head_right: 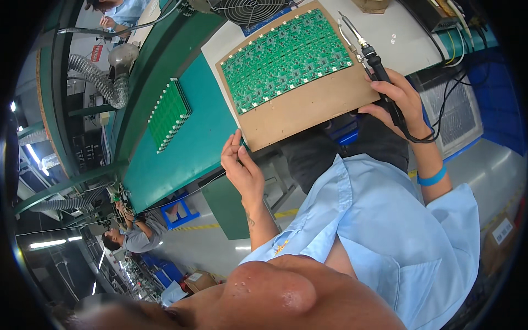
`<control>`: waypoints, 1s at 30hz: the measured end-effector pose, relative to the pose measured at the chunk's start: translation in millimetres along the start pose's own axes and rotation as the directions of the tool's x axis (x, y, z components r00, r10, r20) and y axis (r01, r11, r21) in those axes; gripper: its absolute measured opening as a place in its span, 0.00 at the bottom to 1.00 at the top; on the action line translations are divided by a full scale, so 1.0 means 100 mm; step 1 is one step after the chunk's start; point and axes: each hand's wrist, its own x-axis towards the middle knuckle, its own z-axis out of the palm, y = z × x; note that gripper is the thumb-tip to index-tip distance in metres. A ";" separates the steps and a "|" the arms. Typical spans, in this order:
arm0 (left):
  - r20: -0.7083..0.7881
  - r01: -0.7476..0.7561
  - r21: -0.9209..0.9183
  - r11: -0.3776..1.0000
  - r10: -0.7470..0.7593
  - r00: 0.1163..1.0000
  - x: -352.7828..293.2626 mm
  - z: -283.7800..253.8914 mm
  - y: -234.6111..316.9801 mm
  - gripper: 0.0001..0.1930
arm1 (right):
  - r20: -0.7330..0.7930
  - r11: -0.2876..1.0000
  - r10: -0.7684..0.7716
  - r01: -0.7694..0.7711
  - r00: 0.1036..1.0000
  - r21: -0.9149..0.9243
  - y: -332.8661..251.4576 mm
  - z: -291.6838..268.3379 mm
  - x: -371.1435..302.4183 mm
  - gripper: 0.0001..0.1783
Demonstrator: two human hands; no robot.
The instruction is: Soldering components onto printed circuit boards at a manual assembly station.
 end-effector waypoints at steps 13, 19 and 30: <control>0.073 -0.149 0.116 0.982 0.141 0.987 0.06 -0.07 0.00 0.07 | -0.002 1.000 0.006 -0.006 1.000 -0.001 0.03 0.03 -0.03 0.35; 0.101 -0.151 0.069 0.986 0.143 0.984 0.08 -0.07 -0.02 0.07 | -0.014 0.999 0.027 -0.027 1.000 -0.033 0.04 0.05 -0.03 0.35; 0.035 -0.098 -0.062 0.993 0.100 0.994 0.29 -0.21 -0.01 0.05 | -0.119 0.998 0.037 -0.043 0.992 -0.053 -0.05 -0.03 0.06 0.28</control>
